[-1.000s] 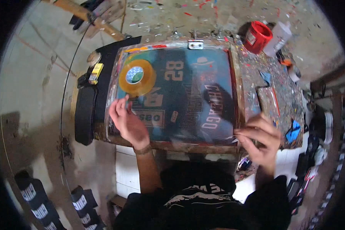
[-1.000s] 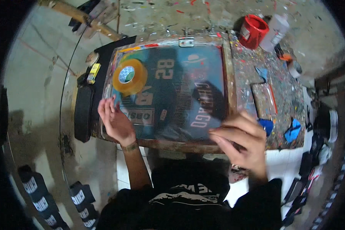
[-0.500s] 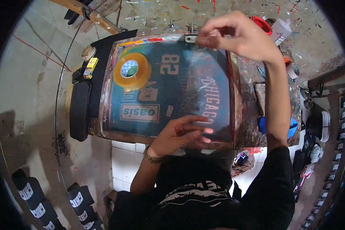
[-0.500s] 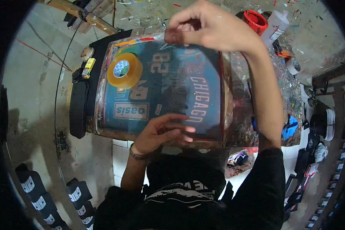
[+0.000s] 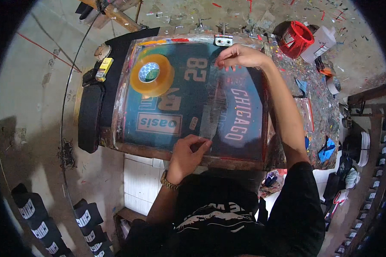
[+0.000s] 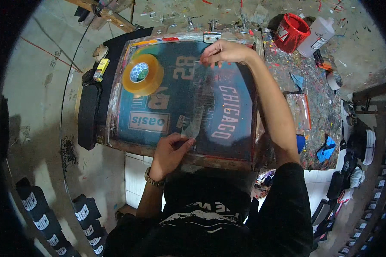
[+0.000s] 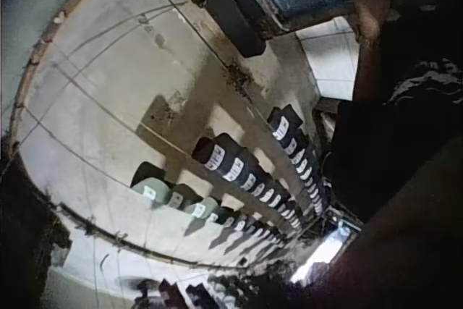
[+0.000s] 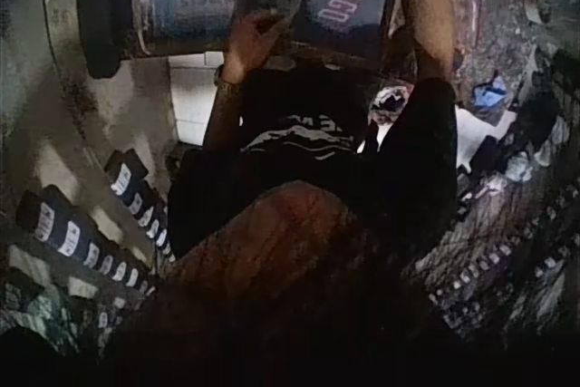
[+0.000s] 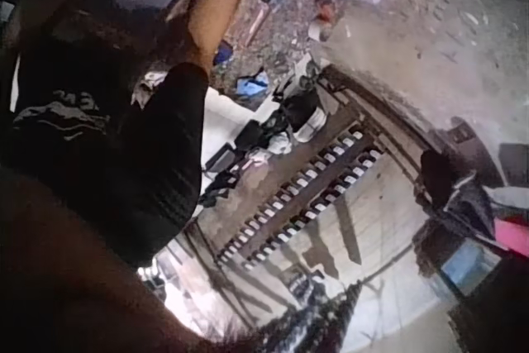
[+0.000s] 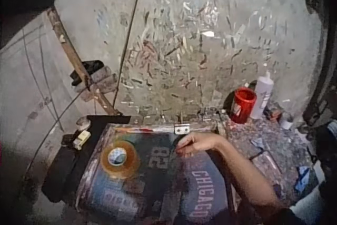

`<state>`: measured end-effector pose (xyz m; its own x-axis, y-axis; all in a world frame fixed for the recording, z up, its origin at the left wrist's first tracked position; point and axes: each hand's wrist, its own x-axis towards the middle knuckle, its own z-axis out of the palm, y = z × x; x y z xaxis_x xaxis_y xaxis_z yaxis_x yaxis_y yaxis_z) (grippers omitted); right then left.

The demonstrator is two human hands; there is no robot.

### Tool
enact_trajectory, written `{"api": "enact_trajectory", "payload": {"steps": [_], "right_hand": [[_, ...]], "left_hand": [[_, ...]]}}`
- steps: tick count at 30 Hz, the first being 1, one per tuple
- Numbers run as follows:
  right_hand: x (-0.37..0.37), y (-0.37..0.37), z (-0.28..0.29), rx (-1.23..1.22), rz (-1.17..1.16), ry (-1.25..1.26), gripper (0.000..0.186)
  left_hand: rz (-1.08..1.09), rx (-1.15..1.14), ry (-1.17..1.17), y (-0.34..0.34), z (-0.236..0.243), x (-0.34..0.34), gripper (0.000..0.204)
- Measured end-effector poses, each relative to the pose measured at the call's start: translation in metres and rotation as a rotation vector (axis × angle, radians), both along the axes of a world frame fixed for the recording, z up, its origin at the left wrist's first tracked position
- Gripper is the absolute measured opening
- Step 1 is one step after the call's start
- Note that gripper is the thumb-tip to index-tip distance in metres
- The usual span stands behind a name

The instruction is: The person removes a metal bracket from a screen printing frame and applies adhesive tape along the edges of the mesh. They pull tape from a roll, stick it to the frame, and smooth it with their hands.

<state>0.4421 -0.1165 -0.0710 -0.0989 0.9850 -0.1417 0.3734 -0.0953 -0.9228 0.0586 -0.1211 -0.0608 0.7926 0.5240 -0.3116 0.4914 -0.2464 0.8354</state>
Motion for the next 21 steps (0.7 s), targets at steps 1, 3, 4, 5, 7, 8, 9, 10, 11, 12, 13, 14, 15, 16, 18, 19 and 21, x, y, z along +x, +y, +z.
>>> {"api": "enact_trajectory", "payload": {"steps": [1, 3, 4, 5, 7, 8, 9, 10, 11, 12, 13, 14, 15, 16, 18, 19, 21], "right_hand": [[0.001, 0.001, -0.004, 0.014, 0.027, 0.023, 0.027], [0.003, 0.004, -0.013, -0.035, 0.054, 0.060, 0.028], [0.004, 0.005, -0.017, -0.044, 0.047, 0.064, 0.028], [0.004, 0.006, -0.021, -0.037, 0.054, 0.083, 0.027], [0.005, 0.009, -0.028, -0.051, 0.017, 0.081, 0.023], [0.005, 0.010, -0.031, -0.037, -0.002, 0.060, 0.023], [0.006, 0.012, -0.033, -0.047, -0.015, 0.033, 0.024], [0.006, 0.014, -0.035, -0.056, -0.034, -0.003, 0.025], [0.006, 0.015, -0.036, -0.067, -0.030, -0.013, 0.023], [0.006, 0.016, -0.038, -0.077, -0.034, -0.031, 0.022], [0.006, 0.018, -0.039, -0.076, -0.043, -0.056, 0.020], [0.005, 0.018, -0.041, -0.049, -0.038, -0.061, 0.019], [0.004, 0.019, -0.042, -0.010, -0.038, -0.072, 0.018], [0.003, 0.019, -0.043, 0.009, -0.034, -0.094, 0.017], [0.000, 0.019, -0.046, 0.057, -0.039, -0.125, 0.016], [-0.001, 0.019, -0.047, 0.070, -0.041, -0.149, 0.016], [-0.002, 0.019, -0.049, 0.048, -0.049, -0.163, 0.015]], "left_hand": [[-0.006, -0.047, 0.012, 0.002, -0.004, 0.001, 0.023], [-0.020, -0.088, -0.005, 0.005, -0.011, 0.001, 0.023], [-0.027, -0.079, -0.037, 0.007, -0.014, 0.002, 0.022], [-0.037, -0.078, -0.030, 0.008, -0.016, 0.002, 0.021], [-0.035, -0.060, 0.017, 0.010, -0.019, 0.002, 0.022], [-0.033, -0.070, 0.076, 0.011, -0.019, 0.003, 0.022], [-0.040, -0.070, 0.070, 0.012, -0.019, 0.003, 0.023], [-0.048, -0.088, 0.082, 0.012, -0.019, 0.004, 0.024], [-0.048, -0.101, 0.080, 0.013, -0.019, 0.004, 0.026], [-0.051, -0.073, 0.114, 0.013, -0.019, 0.005, 0.027], [-0.050, -0.039, 0.131, 0.013, -0.020, 0.007, 0.028], [-0.053, -0.010, 0.141, 0.013, -0.020, 0.007, 0.030], [-0.050, -0.009, 0.178, 0.013, -0.020, 0.009, 0.032], [-0.052, -0.010, 0.209, 0.013, -0.020, 0.010, 0.035], [-0.042, -0.016, 0.244, 0.012, -0.019, 0.011, 0.039], [-0.032, -0.021, 0.248, 0.012, -0.018, 0.012, 0.042], [-0.027, -0.003, 0.256, 0.011, -0.016, 0.012, 0.045]]}}
